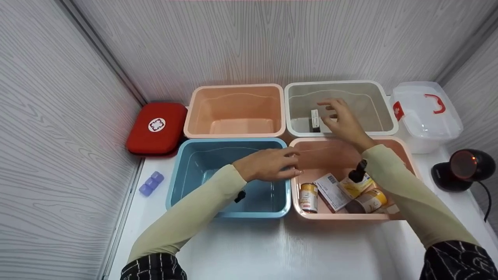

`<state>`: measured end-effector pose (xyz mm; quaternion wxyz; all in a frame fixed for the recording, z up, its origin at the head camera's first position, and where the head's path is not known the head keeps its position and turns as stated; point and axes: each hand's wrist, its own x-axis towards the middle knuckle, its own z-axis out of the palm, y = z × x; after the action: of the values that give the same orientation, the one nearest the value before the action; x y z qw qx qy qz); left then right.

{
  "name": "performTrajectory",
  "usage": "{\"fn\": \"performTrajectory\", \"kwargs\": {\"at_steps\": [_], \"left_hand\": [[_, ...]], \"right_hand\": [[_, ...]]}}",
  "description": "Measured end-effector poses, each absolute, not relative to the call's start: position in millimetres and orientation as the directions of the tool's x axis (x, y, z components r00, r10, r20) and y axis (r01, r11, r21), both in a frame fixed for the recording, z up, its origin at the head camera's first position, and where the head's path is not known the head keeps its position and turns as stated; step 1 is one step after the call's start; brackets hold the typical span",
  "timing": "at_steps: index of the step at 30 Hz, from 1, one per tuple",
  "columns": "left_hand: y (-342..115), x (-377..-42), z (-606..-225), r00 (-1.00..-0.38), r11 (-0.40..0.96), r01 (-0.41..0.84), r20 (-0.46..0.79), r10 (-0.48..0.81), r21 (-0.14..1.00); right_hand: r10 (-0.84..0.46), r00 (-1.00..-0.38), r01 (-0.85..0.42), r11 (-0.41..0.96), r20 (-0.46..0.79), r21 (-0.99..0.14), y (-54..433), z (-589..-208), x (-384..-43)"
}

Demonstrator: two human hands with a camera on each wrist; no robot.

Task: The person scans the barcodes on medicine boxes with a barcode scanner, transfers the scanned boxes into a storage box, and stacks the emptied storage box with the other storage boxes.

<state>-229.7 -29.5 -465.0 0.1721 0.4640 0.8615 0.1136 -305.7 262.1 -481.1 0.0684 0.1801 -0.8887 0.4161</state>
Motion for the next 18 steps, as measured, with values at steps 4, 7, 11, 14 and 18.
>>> {"fn": "performTrajectory", "kwargs": {"at_steps": [4,7,11,14,18], "left_hand": [[-30,-230,-465,-0.511,0.547,0.763,-0.198,0.837,0.344],[-30,-231,-465,-0.510,0.545,0.770,-0.194,0.838,0.332],[-30,-231,-466,-0.498,0.529,0.780,-0.180,0.848,0.334],[-29,-230,-466,-0.495,0.524,0.780,-0.176,0.851,0.341],[-29,-230,-465,-0.500,0.530,0.775,-0.181,0.847,0.344]], "right_hand": [[-0.371,-0.868,-0.496,0.640,0.329,-0.587,259,-474,-283],[-0.420,-0.832,-0.554,0.640,0.362,-0.532,258,-473,-270],[-0.498,-0.787,-0.615,0.587,0.363,-0.527,260,-476,-257],[-0.570,-0.758,-0.639,0.548,0.318,-0.539,261,-479,-251],[-0.627,-0.749,-0.611,0.526,0.216,-0.592,264,-482,-246]]}}
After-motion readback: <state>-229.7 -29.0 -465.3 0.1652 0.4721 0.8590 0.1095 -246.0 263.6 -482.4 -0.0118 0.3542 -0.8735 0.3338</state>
